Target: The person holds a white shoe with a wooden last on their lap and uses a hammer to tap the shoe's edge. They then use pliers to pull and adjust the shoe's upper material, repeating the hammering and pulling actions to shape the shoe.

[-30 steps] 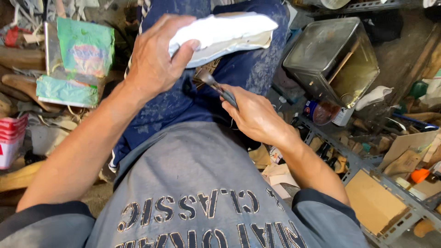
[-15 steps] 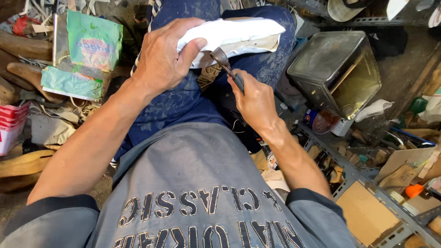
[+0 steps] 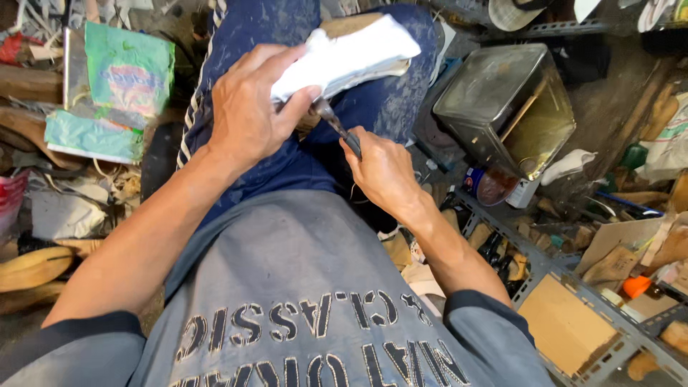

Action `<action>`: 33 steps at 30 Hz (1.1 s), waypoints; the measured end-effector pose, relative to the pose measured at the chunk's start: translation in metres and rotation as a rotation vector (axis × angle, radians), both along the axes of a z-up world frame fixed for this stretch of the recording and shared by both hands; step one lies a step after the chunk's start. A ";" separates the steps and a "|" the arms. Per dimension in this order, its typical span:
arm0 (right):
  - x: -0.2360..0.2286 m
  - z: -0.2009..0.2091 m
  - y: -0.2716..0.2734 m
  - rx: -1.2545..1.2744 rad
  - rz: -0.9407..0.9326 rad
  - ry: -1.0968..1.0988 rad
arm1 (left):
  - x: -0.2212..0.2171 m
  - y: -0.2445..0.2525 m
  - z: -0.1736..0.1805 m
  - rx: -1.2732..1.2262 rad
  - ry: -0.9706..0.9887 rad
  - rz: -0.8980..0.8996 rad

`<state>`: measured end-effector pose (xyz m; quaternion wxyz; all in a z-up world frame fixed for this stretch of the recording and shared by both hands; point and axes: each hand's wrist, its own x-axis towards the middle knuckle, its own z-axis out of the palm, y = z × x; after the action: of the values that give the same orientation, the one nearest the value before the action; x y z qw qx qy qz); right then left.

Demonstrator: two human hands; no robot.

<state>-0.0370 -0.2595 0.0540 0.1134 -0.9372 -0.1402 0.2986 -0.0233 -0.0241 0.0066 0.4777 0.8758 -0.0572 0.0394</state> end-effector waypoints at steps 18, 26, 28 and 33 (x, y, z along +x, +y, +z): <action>0.023 0.034 -0.003 0.292 -0.012 0.414 | 0.017 0.008 0.002 -0.032 0.063 -0.106; 0.094 0.057 0.001 0.131 0.102 0.547 | 0.019 0.008 0.004 -0.013 0.056 -0.110; 0.069 0.040 -0.003 0.167 0.097 0.400 | 0.018 0.009 0.005 -0.013 0.065 -0.104; 0.010 0.008 -0.015 0.262 -0.010 0.231 | 0.002 0.004 -0.001 -0.001 0.009 -0.144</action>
<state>-0.0267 -0.2743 0.0617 0.2511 -0.8746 -0.1594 0.3829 -0.0212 -0.0199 0.0055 0.4800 0.8693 -0.1179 0.0010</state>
